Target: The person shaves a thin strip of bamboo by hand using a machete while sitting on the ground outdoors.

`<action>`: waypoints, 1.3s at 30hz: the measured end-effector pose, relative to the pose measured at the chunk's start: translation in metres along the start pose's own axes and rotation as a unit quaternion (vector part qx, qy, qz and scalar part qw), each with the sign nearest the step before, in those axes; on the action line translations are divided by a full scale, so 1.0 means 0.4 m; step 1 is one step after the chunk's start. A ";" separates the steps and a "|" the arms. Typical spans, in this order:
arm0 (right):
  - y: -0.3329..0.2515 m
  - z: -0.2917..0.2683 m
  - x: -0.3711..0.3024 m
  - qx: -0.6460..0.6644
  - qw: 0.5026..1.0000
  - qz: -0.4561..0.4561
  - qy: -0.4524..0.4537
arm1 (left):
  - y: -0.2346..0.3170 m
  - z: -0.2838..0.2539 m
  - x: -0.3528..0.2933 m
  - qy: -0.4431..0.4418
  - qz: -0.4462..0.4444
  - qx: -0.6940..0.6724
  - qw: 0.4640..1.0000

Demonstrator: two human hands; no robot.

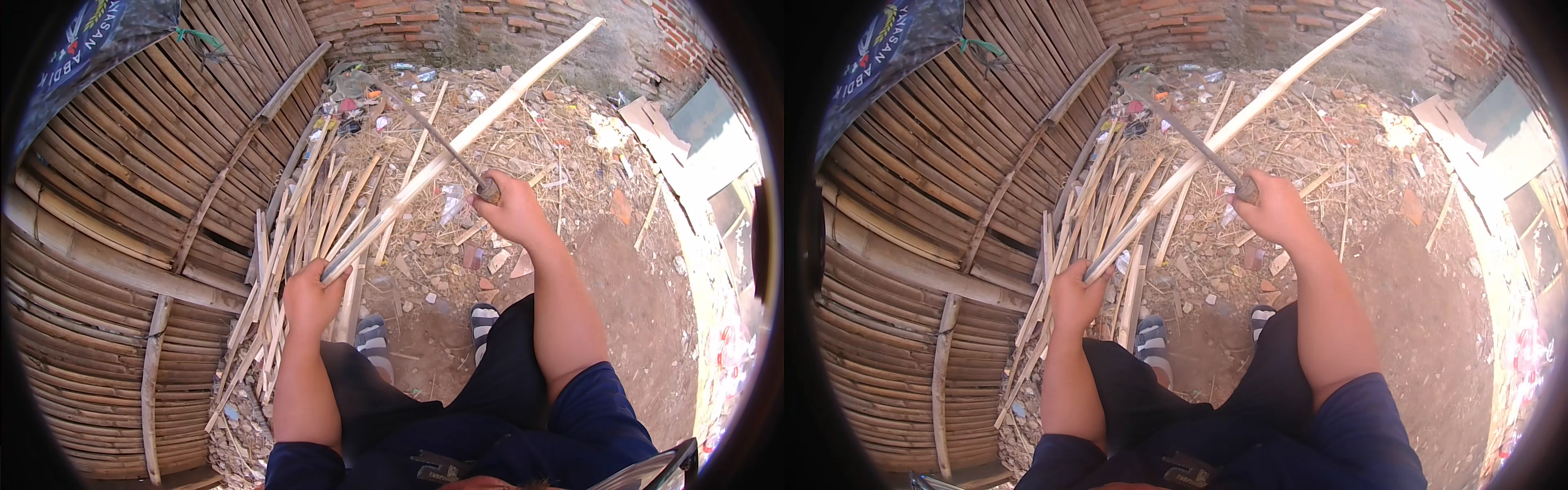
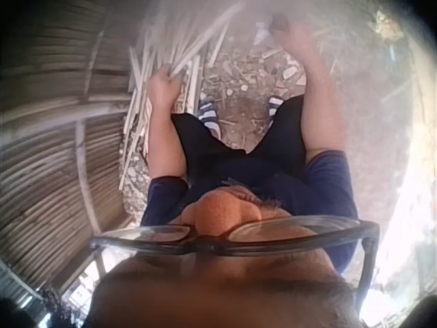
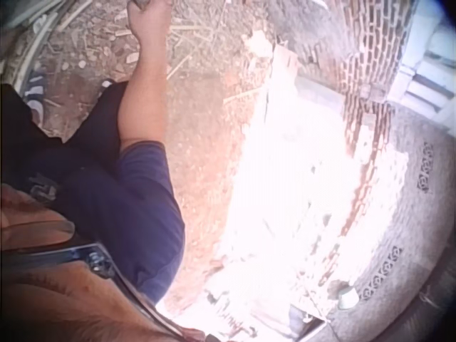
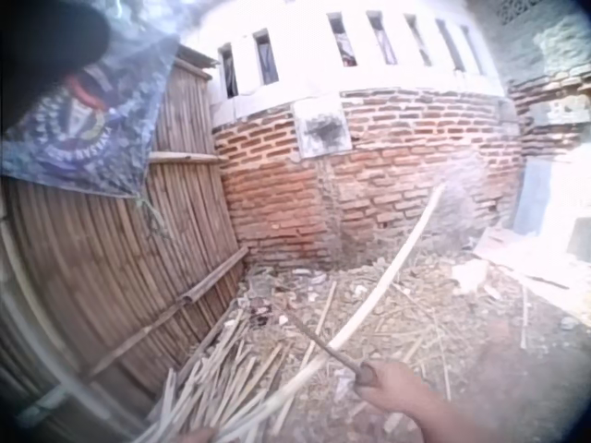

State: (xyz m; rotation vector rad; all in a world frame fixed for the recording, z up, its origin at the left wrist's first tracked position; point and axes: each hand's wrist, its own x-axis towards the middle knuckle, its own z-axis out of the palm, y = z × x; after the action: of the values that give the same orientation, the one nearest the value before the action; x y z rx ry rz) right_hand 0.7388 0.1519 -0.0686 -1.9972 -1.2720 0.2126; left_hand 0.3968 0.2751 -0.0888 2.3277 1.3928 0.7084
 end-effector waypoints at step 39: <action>0.016 0.099 0.029 0.651 0.708 0.148 0.231 | 0.060 0.023 -0.039 -0.032 0.049 0.067 0.996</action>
State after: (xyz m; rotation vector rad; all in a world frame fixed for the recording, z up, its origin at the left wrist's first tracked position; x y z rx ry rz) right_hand 0.7292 0.1798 -0.0983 -0.8399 -0.2011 0.5367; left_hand 0.4131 0.2498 -0.0875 2.5142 1.3430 0.5783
